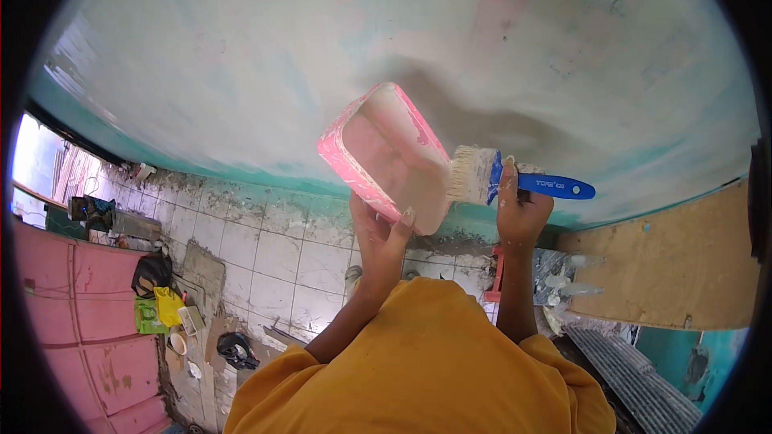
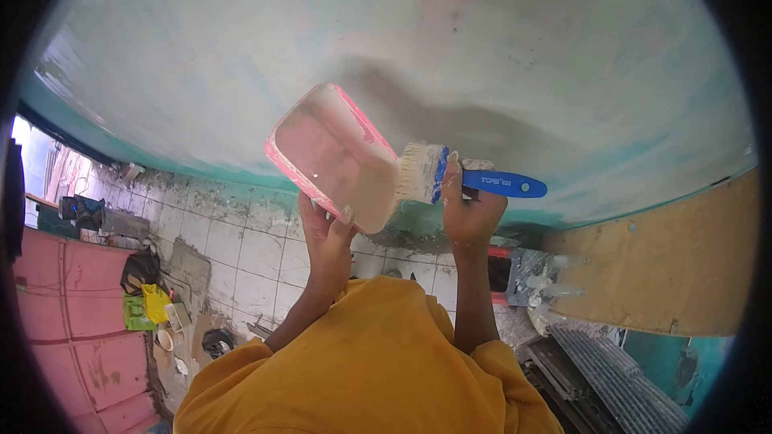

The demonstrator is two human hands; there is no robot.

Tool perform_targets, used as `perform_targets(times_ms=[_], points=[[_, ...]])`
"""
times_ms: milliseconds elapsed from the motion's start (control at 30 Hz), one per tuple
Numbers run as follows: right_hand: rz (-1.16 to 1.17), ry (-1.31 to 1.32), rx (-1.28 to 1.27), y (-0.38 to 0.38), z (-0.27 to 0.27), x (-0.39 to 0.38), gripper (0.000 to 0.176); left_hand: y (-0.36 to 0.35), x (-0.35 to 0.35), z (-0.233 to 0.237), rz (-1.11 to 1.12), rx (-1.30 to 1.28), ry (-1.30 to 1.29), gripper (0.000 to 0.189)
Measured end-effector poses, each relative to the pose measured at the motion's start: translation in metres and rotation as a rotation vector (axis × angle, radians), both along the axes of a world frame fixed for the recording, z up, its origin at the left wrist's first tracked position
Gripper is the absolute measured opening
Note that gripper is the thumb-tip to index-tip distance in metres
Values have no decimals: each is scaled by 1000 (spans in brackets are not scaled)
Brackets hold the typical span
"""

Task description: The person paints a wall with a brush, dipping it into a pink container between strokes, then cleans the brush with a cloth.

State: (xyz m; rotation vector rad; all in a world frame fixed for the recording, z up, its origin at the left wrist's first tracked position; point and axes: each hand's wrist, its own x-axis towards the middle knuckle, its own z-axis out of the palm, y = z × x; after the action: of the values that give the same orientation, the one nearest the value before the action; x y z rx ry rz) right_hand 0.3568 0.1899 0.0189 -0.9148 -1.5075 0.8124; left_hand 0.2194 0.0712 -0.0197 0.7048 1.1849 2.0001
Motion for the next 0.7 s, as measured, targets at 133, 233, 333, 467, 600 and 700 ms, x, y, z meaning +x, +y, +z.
perform_targets(times_ms=[133,233,333,467,600,700], points=[[-30,148,-33,18,-5,14,20,5,21,-3,-6,3,-63,75],[-47,286,-240,34,-21,30,15,6,34,-3,-12,24,-115,73],[97,730,-533,46,-30,39,16,9,41,-1,-23,14,-132,72],[216,985,-646,42,-27,41,25,14,50,2,-42,-7,-195,68],[601,1176,-834,51,-47,54,31,15,52,9,-71,83,-227,66],[661,1103,-745,62,-10,50,29,15,53,9,-55,81,-243,67]])
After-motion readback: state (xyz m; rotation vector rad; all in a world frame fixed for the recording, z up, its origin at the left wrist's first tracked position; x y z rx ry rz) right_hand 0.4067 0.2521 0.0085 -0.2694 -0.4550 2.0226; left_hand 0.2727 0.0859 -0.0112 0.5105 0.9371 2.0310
